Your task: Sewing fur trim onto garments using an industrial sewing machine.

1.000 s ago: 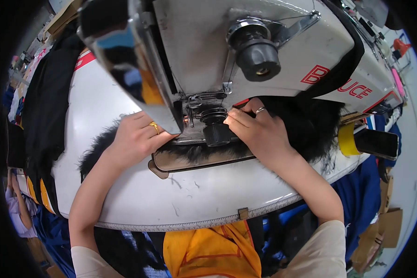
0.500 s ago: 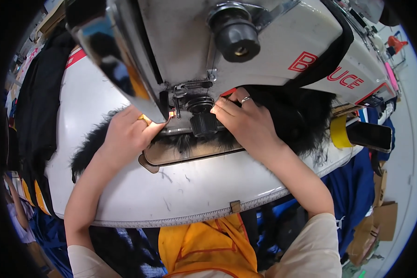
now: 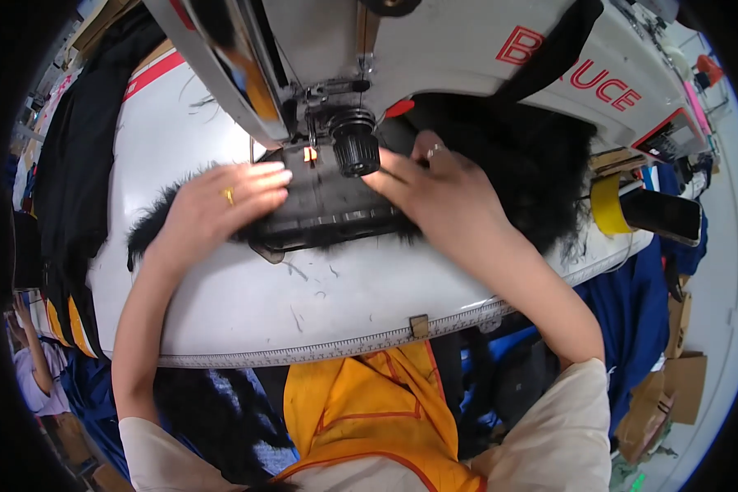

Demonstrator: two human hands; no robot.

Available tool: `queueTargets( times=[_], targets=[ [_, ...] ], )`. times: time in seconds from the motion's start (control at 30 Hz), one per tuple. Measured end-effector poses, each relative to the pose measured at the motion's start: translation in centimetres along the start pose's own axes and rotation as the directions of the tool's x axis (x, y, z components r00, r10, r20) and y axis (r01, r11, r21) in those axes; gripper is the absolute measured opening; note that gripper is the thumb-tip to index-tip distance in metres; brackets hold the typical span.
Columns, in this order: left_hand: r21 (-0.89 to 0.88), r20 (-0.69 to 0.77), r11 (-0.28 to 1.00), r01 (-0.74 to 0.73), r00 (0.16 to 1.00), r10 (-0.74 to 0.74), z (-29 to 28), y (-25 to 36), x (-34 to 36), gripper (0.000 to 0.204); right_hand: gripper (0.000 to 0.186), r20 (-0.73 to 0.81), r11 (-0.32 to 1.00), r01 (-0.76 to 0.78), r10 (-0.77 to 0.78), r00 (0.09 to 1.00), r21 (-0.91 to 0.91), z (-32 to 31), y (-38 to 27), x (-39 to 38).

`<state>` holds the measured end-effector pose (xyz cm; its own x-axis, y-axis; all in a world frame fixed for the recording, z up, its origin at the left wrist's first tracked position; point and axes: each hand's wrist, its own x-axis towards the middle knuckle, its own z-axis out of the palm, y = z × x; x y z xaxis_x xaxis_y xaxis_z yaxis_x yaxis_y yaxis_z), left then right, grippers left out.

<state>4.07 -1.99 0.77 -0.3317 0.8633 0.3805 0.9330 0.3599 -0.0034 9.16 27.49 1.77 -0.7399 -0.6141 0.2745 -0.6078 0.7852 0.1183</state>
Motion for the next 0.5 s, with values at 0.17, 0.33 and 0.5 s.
queueTargets(
  times=[0.17,0.33,0.5],
  targets=[
    [0.125,-0.084,0.988,0.088,0.993,-0.077,-0.4,1.7,0.0,0.032,0.057,0.155,0.965,0.072,-0.033,0.987,-0.252,-2.1,-1.8,-0.4],
    [-0.352,-0.170,0.737,0.576,0.735,-0.656,0.4,2.5,-0.6,0.050,0.056,0.105,0.986,0.150,-0.142,0.984,-0.073,-2.0,-2.9,1.2],
    [-0.052,-0.200,0.981,0.186,0.961,-0.193,0.4,1.4,0.0,0.032,0.045,-0.014,0.987,0.096,-0.095,0.995,0.125,1.4,-3.2,2.0]
  ],
)
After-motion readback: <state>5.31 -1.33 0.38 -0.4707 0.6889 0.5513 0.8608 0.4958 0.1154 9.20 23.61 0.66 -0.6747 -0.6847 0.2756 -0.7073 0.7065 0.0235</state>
